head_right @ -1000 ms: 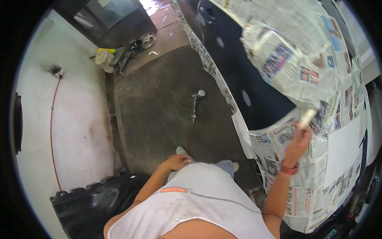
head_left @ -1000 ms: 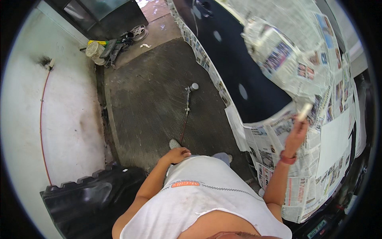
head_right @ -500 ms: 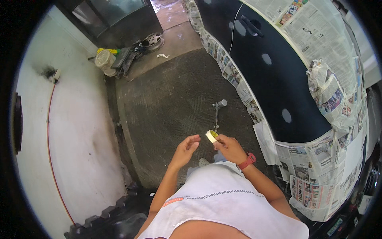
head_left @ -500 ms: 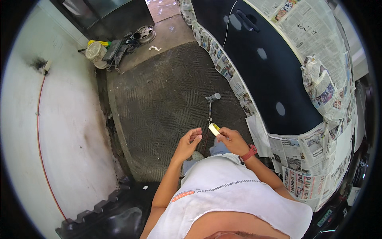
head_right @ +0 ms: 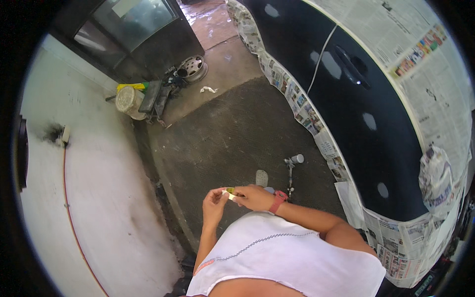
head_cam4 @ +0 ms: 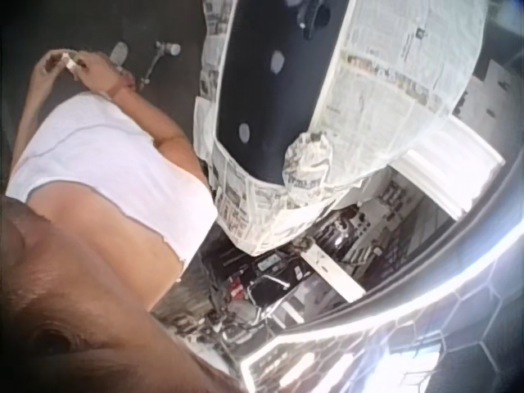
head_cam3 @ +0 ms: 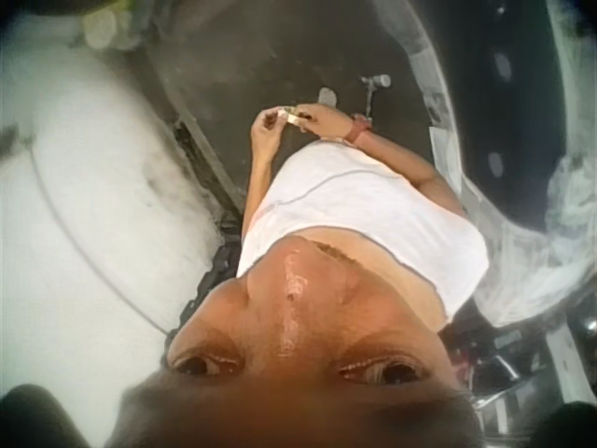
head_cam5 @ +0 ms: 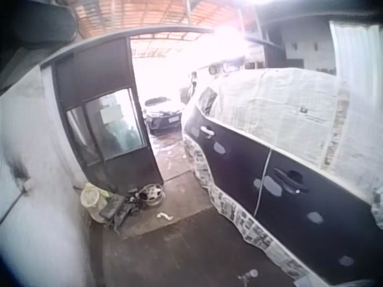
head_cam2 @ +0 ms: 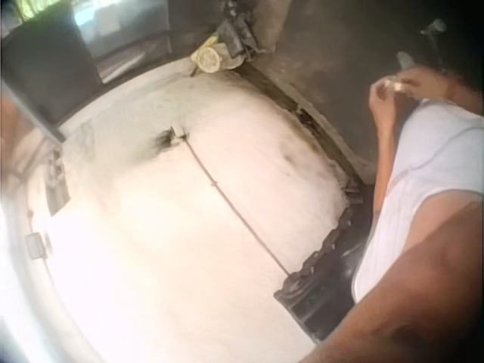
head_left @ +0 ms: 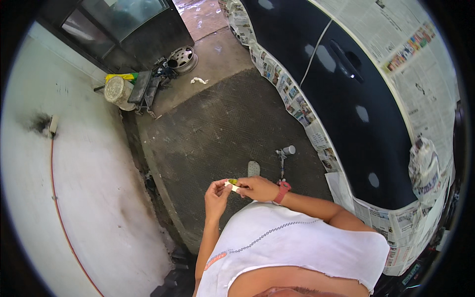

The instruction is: The person uses a spray gun to apply white paint to the hood of a black car. The car is partially covered with newspaper to protect surrounding areas. The person moves around the vehicle to ensure even coverage and occasionally touches the surface to check the paint application.

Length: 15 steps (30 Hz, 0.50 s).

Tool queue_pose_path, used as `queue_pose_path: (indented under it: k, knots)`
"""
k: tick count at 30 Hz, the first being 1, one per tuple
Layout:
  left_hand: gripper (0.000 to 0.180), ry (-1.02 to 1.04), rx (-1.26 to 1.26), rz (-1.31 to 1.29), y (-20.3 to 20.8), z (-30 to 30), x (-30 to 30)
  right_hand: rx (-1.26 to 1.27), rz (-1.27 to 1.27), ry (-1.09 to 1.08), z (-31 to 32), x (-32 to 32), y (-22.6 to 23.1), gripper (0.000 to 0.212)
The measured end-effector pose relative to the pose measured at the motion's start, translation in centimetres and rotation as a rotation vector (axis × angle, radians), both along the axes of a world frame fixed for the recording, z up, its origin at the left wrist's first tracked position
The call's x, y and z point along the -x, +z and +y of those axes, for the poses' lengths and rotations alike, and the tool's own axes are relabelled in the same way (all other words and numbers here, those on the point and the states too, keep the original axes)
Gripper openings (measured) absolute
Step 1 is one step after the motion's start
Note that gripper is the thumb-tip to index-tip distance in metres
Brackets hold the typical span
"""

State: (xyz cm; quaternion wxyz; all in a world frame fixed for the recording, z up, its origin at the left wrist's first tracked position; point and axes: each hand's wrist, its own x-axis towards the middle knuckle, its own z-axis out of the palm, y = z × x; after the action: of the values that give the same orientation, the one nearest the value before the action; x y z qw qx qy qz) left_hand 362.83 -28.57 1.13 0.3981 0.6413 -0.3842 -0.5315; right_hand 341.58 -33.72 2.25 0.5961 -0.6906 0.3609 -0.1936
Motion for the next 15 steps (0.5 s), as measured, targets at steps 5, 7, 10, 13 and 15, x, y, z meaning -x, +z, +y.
queue_pose_path:
  k: [5,7,10,13,15]
  knots:
    - [0.021,0.109,0.225,-0.005,3.4,-12.2,-5.1,0.152,-0.025,0.112,-14.5,-6.0,3.4,0.022]
    - [0.019,0.119,0.21,-0.086,5.0,-16.6,-6.6,0.216,0.027,0.119,-19.0,-7.7,4.7,0.022]
    - [0.015,0.14,0.264,0.01,4.6,-23.1,-9.1,0.303,0.083,0.11,-25.2,-10.2,5.1,0.023]
    - [0.013,0.081,0.235,0.07,2.3,-30.0,-11.4,0.298,0.096,0.062,-31.1,-11.8,4.3,0.024]
    - [0.015,0.017,0.27,0.1,-0.4,-34.8,-13.5,0.278,0.079,0.015,-34.8,-13.2,3.4,0.024]
